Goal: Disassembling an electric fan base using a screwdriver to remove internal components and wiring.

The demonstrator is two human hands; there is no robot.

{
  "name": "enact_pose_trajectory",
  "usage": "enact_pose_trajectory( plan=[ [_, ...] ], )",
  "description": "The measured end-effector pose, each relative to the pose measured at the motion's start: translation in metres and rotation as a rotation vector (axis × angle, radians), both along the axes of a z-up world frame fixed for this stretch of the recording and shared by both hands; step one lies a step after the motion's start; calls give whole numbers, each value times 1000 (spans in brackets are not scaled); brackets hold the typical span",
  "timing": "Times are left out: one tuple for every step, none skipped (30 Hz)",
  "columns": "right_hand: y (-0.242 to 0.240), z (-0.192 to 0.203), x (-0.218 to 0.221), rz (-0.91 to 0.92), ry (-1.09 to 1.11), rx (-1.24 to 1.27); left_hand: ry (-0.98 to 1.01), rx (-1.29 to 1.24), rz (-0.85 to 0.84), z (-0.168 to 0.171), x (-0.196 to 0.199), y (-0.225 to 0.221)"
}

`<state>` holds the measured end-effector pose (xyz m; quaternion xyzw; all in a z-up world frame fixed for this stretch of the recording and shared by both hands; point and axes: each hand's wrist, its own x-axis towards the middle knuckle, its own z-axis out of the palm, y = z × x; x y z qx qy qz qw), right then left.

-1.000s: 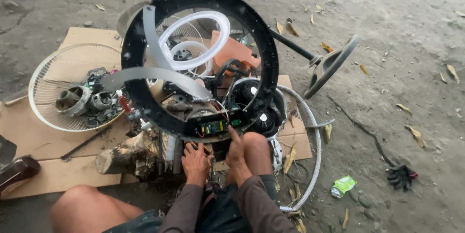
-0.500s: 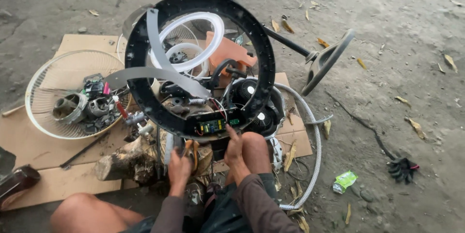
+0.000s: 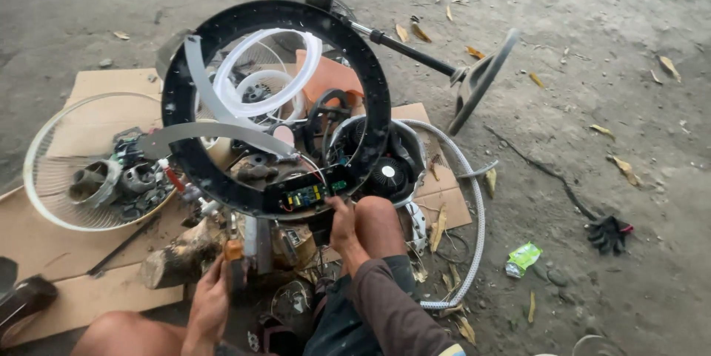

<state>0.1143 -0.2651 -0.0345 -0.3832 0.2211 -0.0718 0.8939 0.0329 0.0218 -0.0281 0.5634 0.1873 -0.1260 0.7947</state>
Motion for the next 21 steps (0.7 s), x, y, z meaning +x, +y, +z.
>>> enact_pose_trajectory(
  plan=[
    [0, -6, 0, 8, -3, -1, -3, -1, 8, 32, 1, -12],
    [0, -11, 0, -3, 15, -29, 98, 26, -17, 65, 2, -23],
    [-1, -15, 4, -12, 28, -60, 195, 49, -41, 98, 6, -36],
    [-3, -23, 7, -2, 20, -63, 188, 44, -31, 83, 6, -37],
    [-4, -31, 8, -2, 49, -77, 65, 27, -120, 67, 5, -38],
    [-6, -39, 9, -3, 77, -91, -57, 11, -210, 50, 4, -40],
    [-5, -35, 6, 6, 78, -95, -56, 8, -201, 50, 5, -47],
    [-5, -31, 4, 22, 70, -141, 35, 92, -208, 49, 7, -54],
    [-4, -27, 3, 40, 59, -190, 124, 174, -211, 47, 10, -61],
    [-3, -27, 3, 53, 57, -195, 123, 168, -199, 54, 8, -68],
    [-2, -27, 1, 69, 55, -209, 76, 129, -166, 60, 5, -75],
    [-1, -28, -1, 85, 53, -222, 29, 91, -133, 67, 3, -83],
    [-1, -29, -1, 95, 55, -228, 32, 84, -123, 55, 3, -81],
    [-1, -31, -1, 112, 52, -239, -67, 38, -160, 44, 3, -80],
    [-1, -32, -1, 129, 49, -250, -167, -9, -196, 33, 5, -79],
    [-2, -31, -2, 140, 50, -258, -165, -16, -184, 30, 5, -81],
    [-1, -30, -2, 162, 67, -283, -73, -54, -132, 28, 7, -82],
    [0, -29, -3, 183, 84, -309, 20, -94, -81, 26, 8, -82],
    [-1, -33, -2, 193, 85, -315, 21, -100, -71, 28, 8, -80],
    [-2, -36, -1, 198, 83, -337, 40, -13, -19, 31, 9, -78],
    [-3, -40, 0, 206, 82, -361, 62, 73, 36, 33, 9, -77]
  ],
)
